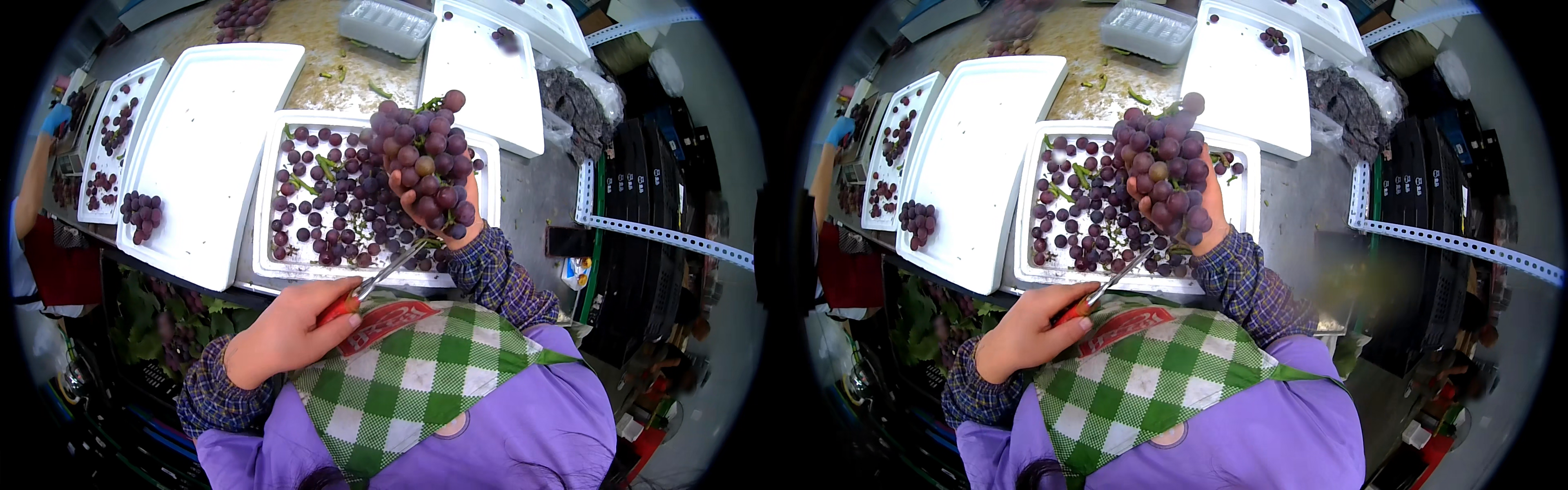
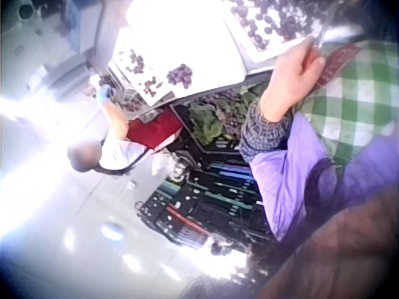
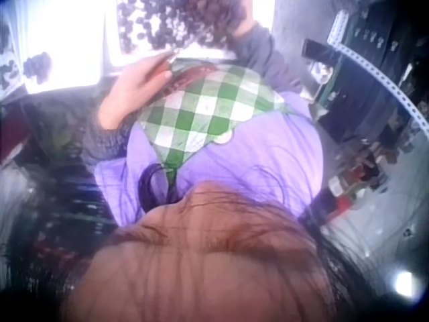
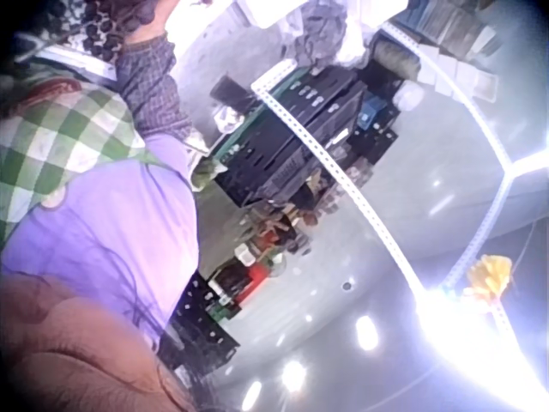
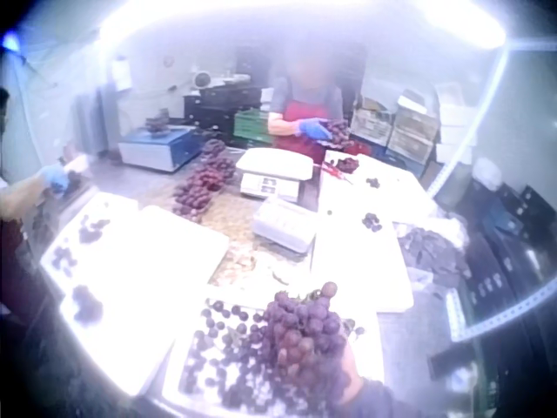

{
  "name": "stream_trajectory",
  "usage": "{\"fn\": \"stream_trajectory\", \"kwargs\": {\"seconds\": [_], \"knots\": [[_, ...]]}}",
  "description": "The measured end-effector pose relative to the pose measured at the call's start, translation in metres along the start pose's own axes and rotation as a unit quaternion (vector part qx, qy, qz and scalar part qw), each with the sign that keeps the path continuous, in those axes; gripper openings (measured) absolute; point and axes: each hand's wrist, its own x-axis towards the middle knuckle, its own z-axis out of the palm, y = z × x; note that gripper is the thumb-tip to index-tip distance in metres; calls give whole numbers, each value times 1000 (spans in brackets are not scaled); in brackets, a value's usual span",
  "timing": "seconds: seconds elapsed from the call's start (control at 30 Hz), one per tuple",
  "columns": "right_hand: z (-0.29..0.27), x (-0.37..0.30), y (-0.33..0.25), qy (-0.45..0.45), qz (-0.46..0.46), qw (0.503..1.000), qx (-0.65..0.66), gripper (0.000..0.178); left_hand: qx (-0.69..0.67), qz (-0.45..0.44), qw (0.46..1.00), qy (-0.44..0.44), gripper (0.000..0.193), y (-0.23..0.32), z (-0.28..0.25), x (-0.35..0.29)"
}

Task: The person picks up bunches of grapes and uses shears to trim individual grapes or small stems from the bunch, placing the trimmed fruit and the cleaned bunch onto white trays.

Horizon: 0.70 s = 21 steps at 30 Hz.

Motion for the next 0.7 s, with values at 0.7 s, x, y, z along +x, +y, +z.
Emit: {"fn": "stream_trajectory", "kwargs": {"seconds": [0.7], "knots": [[42, 8, 16, -80, 81, 971, 209, 62, -426, -99, 888, -142, 32, -2, 13, 32]]}}
